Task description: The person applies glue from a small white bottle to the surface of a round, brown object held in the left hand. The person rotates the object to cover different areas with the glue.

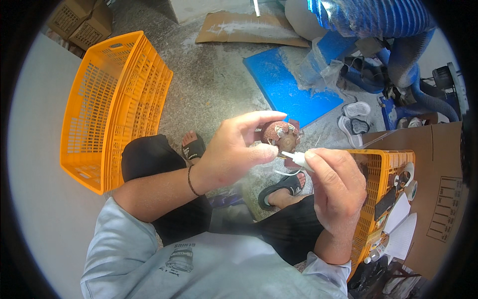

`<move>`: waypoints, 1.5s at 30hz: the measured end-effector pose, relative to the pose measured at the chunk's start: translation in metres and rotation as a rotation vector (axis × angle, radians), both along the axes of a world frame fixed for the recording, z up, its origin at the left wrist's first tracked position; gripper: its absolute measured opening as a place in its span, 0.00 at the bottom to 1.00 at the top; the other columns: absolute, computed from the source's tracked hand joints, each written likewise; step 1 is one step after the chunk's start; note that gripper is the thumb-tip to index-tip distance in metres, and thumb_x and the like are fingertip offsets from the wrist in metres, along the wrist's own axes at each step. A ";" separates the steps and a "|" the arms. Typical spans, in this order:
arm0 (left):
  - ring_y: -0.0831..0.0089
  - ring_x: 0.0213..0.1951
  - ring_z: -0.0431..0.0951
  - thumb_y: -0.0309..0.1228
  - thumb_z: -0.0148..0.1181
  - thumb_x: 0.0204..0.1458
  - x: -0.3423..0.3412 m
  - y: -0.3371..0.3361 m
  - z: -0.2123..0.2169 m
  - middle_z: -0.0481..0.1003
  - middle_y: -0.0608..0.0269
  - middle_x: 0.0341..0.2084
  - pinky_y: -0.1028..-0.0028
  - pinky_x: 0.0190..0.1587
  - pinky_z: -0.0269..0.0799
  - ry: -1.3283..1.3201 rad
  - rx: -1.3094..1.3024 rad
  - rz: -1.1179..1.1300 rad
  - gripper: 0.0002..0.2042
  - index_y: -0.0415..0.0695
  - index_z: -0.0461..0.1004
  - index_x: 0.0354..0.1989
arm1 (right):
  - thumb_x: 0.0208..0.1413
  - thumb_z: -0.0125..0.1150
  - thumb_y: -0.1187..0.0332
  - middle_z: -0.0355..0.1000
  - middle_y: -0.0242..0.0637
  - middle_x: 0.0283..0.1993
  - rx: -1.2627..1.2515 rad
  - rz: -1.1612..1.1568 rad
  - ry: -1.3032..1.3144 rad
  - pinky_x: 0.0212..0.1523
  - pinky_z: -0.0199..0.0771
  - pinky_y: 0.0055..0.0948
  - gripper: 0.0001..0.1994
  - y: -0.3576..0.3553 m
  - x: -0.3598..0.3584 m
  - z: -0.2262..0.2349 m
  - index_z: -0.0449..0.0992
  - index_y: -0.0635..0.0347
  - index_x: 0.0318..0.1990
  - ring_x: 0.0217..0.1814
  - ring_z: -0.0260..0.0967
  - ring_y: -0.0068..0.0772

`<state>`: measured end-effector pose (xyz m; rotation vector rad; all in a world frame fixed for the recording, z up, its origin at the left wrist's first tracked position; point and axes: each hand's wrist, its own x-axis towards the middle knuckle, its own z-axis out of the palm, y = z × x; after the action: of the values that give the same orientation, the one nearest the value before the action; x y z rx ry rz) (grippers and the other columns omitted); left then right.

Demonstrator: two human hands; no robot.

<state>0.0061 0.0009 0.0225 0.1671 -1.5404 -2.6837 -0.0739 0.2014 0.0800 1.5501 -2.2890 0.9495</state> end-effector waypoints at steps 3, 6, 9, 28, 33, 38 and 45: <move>0.66 0.57 0.76 0.13 0.57 0.51 0.000 0.000 0.000 0.73 0.49 0.57 0.68 0.60 0.75 0.009 0.021 -0.007 0.28 0.27 0.64 0.64 | 0.27 0.71 0.72 0.77 0.45 0.42 0.001 0.056 0.026 0.38 0.77 0.38 0.29 0.001 -0.005 -0.001 0.79 0.67 0.46 0.40 0.76 0.47; 0.66 0.58 0.75 0.13 0.57 0.51 0.000 0.000 -0.001 0.72 0.49 0.57 0.68 0.61 0.75 0.016 0.015 -0.003 0.28 0.27 0.64 0.64 | 0.27 0.71 0.72 0.77 0.45 0.42 0.012 0.083 0.020 0.38 0.77 0.37 0.29 0.002 -0.005 0.000 0.79 0.67 0.46 0.40 0.77 0.47; 0.66 0.58 0.76 0.15 0.58 0.50 0.000 0.001 -0.001 0.74 0.48 0.56 0.66 0.62 0.73 0.011 0.010 0.002 0.31 0.28 0.63 0.66 | 0.44 0.68 0.81 0.78 0.45 0.39 0.014 0.028 -0.017 0.39 0.78 0.36 0.16 0.001 -0.001 0.001 0.80 0.65 0.43 0.39 0.78 0.47; 0.64 0.57 0.77 0.20 0.61 0.49 0.000 0.001 0.000 0.76 0.47 0.55 0.65 0.64 0.71 0.006 0.037 0.004 0.33 0.28 0.63 0.67 | 0.27 0.73 0.73 0.76 0.45 0.42 0.017 0.028 -0.003 0.39 0.78 0.38 0.28 0.006 -0.004 0.001 0.78 0.66 0.45 0.40 0.77 0.48; 0.66 0.58 0.75 0.14 0.57 0.51 0.000 -0.002 -0.001 0.72 0.49 0.57 0.67 0.62 0.74 0.047 0.049 -0.009 0.28 0.27 0.64 0.65 | 0.44 0.69 0.82 0.77 0.46 0.38 0.002 0.006 -0.031 0.37 0.78 0.35 0.15 0.004 0.000 0.003 0.79 0.65 0.43 0.38 0.77 0.47; 0.63 0.57 0.77 0.23 0.65 0.50 0.000 0.000 -0.002 0.76 0.47 0.55 0.65 0.63 0.72 0.015 0.019 0.010 0.33 0.28 0.63 0.66 | 0.44 0.68 0.82 0.77 0.46 0.38 -0.006 0.003 -0.018 0.37 0.77 0.36 0.15 0.003 -0.001 0.003 0.79 0.66 0.43 0.38 0.77 0.47; 0.61 0.57 0.78 0.25 0.66 0.50 -0.001 0.000 -0.003 0.76 0.45 0.54 0.64 0.63 0.72 0.027 0.022 0.017 0.33 0.28 0.64 0.66 | 0.31 0.72 0.76 0.76 0.46 0.41 0.017 0.036 -0.033 0.38 0.77 0.37 0.25 0.007 -0.004 0.001 0.78 0.66 0.45 0.39 0.76 0.50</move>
<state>0.0055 0.0009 0.0191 0.1437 -1.4955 -2.6798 -0.0781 0.2087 0.0813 1.5992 -2.3043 0.9740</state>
